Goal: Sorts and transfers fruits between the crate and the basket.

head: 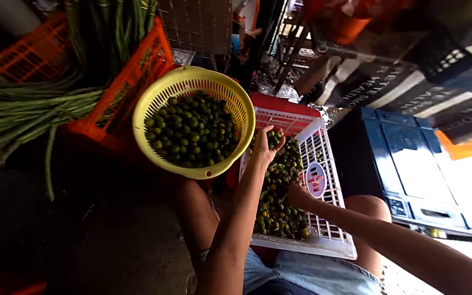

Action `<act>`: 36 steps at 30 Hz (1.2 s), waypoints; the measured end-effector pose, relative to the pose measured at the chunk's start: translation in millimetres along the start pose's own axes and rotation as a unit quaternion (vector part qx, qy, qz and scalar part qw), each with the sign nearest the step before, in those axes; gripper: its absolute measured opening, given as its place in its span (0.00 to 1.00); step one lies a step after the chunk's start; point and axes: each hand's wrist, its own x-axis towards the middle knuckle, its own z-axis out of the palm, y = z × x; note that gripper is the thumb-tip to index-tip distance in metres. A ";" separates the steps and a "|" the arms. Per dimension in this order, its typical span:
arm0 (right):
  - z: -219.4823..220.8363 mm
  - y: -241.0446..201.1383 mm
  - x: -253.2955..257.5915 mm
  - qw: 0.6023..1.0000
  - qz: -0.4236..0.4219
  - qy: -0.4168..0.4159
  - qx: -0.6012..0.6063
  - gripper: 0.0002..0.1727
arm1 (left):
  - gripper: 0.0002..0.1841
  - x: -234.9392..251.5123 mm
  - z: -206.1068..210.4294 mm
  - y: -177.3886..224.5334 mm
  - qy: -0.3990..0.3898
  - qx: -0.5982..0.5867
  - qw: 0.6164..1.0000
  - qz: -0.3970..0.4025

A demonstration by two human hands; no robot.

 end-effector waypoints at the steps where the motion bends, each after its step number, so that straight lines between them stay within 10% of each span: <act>1: 0.9 -4.9 -1.4 1.000 0.021 -0.002 0.010 0.38 | 0.09 2.4 1.4 0.9 0.004 -0.012 1.000 -0.004; 11: 28.7 -0.1 -1.3 0.976 0.065 0.099 0.184 0.37 | 0.10 2.1 4.3 5.5 -0.003 -0.040 0.999 -0.018; 31: 30.9 11.1 -3.5 0.989 0.017 -0.006 0.149 0.43 | 0.10 -3.8 0.5 2.2 0.022 0.013 1.000 0.013; 34: 0.2 28.5 -9.3 0.924 -0.089 -0.004 0.372 0.23 | 0.09 -2.1 3.5 4.1 0.043 0.004 0.999 0.013; 36: -20.5 39.1 -29.3 0.767 -0.163 -0.026 0.620 0.13 | 0.07 -1.6 4.3 3.6 0.051 0.009 0.999 0.016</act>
